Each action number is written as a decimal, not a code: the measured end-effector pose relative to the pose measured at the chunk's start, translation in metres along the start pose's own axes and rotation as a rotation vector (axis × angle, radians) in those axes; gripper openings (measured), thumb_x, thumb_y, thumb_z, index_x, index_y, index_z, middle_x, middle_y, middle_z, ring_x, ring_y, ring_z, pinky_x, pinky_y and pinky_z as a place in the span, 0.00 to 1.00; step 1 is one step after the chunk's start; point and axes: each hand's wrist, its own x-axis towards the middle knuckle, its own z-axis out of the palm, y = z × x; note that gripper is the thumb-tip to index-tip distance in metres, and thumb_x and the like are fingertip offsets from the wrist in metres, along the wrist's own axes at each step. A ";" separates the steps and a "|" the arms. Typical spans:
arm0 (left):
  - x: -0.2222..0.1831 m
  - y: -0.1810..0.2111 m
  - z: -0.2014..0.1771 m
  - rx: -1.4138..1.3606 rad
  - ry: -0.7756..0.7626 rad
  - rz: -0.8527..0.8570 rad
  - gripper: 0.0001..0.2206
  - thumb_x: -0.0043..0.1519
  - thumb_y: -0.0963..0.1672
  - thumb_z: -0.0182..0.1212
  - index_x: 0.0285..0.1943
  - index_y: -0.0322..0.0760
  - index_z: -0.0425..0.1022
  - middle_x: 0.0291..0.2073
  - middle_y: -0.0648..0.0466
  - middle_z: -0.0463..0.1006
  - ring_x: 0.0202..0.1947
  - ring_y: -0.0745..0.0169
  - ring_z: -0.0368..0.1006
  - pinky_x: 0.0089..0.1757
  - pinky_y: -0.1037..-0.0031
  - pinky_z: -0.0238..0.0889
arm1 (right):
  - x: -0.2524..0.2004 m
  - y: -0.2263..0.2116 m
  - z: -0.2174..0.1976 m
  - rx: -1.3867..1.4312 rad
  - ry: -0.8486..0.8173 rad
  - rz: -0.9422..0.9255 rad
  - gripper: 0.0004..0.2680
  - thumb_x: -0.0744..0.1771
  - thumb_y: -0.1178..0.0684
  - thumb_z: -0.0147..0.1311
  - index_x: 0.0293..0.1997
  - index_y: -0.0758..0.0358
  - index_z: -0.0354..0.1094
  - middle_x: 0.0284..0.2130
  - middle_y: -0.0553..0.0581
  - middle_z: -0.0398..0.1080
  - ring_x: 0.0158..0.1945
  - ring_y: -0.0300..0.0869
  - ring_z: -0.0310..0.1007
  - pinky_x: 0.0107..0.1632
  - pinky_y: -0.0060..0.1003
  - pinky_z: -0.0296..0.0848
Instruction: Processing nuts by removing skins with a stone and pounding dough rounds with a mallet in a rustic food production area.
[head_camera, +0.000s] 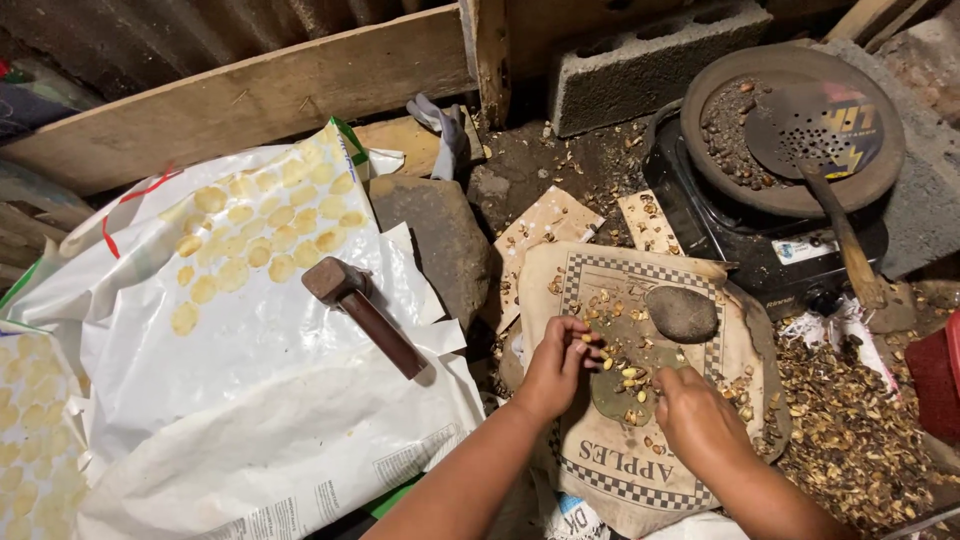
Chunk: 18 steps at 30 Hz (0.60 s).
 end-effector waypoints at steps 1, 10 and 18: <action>0.003 0.004 0.003 0.000 0.000 -0.001 0.10 0.69 0.35 0.44 0.58 0.31 0.57 0.51 0.43 0.72 0.43 0.60 0.71 0.46 0.72 0.72 | 0.001 0.002 -0.001 0.001 -0.001 0.000 0.10 0.66 0.61 0.51 0.52 0.63 0.68 0.42 0.62 0.75 0.44 0.47 0.80 0.52 0.39 0.84; -0.012 0.042 0.044 0.653 -0.063 -0.104 0.05 0.60 0.36 0.61 0.41 0.34 0.80 0.41 0.48 0.79 0.42 0.53 0.75 0.52 0.68 0.70 | 0.013 0.016 -0.006 0.111 -0.157 0.165 0.07 0.65 0.59 0.57 0.46 0.56 0.68 0.30 0.50 0.76 0.32 0.36 0.79 0.40 0.29 0.86; -0.011 0.007 0.054 1.124 -0.286 0.098 0.08 0.58 0.36 0.55 0.45 0.26 0.73 0.39 0.39 0.76 0.37 0.44 0.74 0.44 0.64 0.70 | 0.011 0.020 -0.015 0.225 -0.188 0.137 0.04 0.68 0.55 0.54 0.41 0.60 0.75 0.35 0.58 0.80 0.34 0.35 0.88 0.33 0.18 0.91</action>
